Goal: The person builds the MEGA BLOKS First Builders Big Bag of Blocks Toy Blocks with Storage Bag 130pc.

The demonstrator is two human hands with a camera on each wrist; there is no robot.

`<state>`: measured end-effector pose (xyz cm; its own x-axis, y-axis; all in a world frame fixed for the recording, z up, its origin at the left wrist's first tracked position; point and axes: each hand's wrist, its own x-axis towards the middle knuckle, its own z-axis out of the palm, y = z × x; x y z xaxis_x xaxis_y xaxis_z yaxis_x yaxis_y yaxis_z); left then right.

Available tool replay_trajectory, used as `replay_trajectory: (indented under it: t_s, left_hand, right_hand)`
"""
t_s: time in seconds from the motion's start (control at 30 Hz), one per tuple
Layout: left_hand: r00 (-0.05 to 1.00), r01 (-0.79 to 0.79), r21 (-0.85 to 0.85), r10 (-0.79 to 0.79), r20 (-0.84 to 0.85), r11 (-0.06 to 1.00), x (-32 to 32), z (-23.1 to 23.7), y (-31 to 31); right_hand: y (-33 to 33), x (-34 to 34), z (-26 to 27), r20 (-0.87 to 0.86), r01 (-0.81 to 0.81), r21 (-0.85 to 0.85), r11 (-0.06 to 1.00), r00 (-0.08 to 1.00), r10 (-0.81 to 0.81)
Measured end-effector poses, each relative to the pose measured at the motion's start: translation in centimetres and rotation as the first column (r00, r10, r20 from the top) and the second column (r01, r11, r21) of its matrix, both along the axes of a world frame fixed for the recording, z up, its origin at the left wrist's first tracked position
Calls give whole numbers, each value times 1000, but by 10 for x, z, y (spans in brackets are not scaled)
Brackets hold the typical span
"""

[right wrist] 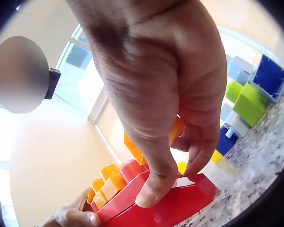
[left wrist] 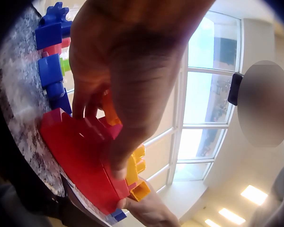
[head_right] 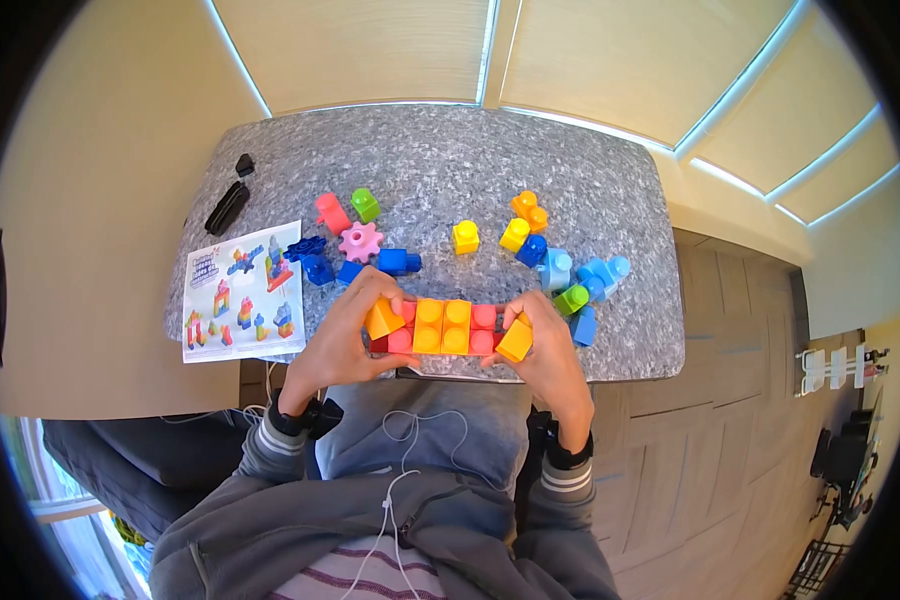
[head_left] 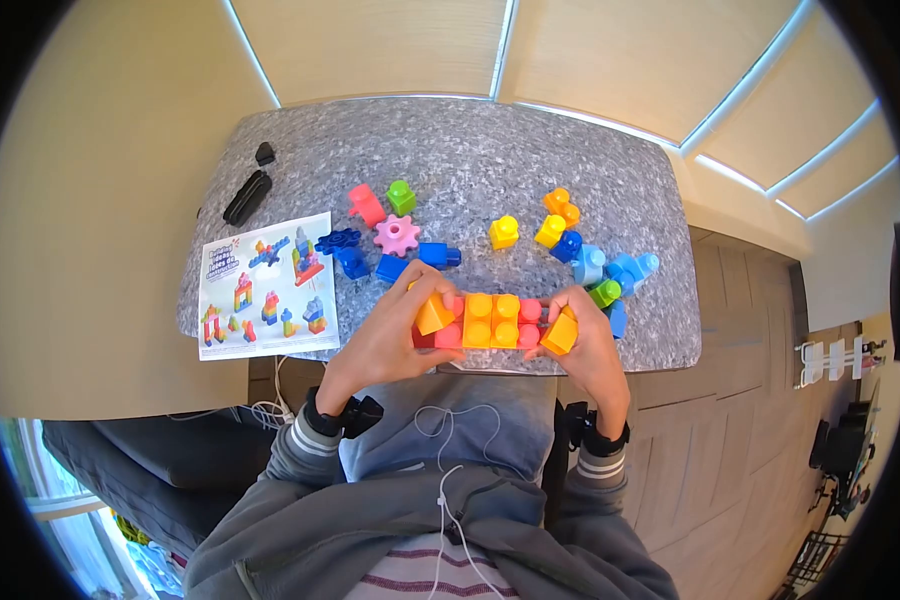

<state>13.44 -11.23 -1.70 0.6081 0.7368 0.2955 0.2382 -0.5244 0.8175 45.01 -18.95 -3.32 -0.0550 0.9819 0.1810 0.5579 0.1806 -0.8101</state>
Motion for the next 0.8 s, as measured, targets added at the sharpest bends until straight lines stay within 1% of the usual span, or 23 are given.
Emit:
replay_trajectory:
  t_s: [0.03, 0.07, 0.1, 0.13, 0.17, 0.2, 0.23, 0.3, 0.37, 0.43, 0.5, 0.53, 0.6, 0.67, 0.73, 0.8]
  left_hand:
    - [1000, 4, -16, -4, -2, 1000, 0, 2, -1]
    - [1000, -2, -14, 2, -1, 1000, 1, 4, -2]
    - [999, -4, -6, 4, 33, 1000, 2, 6, -4]
    - [998, -5, 2, 4, 67, 1000, 2, 8, -5]
    - [998, -6, 3, 6, 67, 1000, 0, 8, -6]
    - [1000, -9, -4, 9, 7, 1000, -4, 9, -7]
    - [998, -12, -11, 11, -54, 1000, -8, 10, -7]
    - [998, -29, 1, 29, -63, 1000, -11, 13, -8]
    - [996, -41, 13, 42, -73, 999, -10, 19, -10]
    - [987, -107, 51, 112, -114, 993, -1, 28, -14]
    - [988, -99, 31, 102, -116, 995, 2, 31, -14]
    - [988, -92, 10, 93, -119, 996, 3, 32, -14]
    - [985, -101, -17, 98, -144, 995, 3, 38, -15]
    - [981, -108, -44, 99, -169, 993, 2, 40, -14]
    - [982, -75, 64, 85, -167, 995, 1, 41, -12]
    - [979, -81, 92, 97, -182, 992, 3, 44, -13]
  right_hand:
    - [-1, -1, 1, 1, -7, 2, 1000, 1000, 7]
    - [-2, -3, 3, 49, 0, 38, 999, 999, -2]
    - [-4, -4, 6, 95, 7, 74, 997, 995, -14]
    - [-7, -4, 8, 96, 5, 74, 997, 995, -12]
    - [-11, -4, 12, 40, 16, 72, 997, 999, -19]
    - [-14, -3, 13, -16, 28, 68, 997, 1000, -27]
    - [-17, 1, 11, -16, 26, 68, 997, 1000, -25]
    - [-22, 9, 7, -251, 73, -131, 989, 962, -104]
    - [-21, 5, 14, -225, 99, -105, 990, 967, -121]
    - [-18, -1, 22, -197, 128, -76, 989, 970, -140]
    - [-12, -9, 30, -89, 76, 3, 997, 993, -76]
    - [-11, -11, 34, -88, 79, 3, 997, 993, -78]
    - [-9, -14, 41, 25, 25, 25, 999, 999, -26]
    - [-7, -16, 46, 10, 30, 37, 999, 999, -30]
    - [-5, -17, 50, -4, 32, 49, 998, 1000, -31]
    - [-2, -18, 54, -20, 25, 69, 997, 1000, -24]
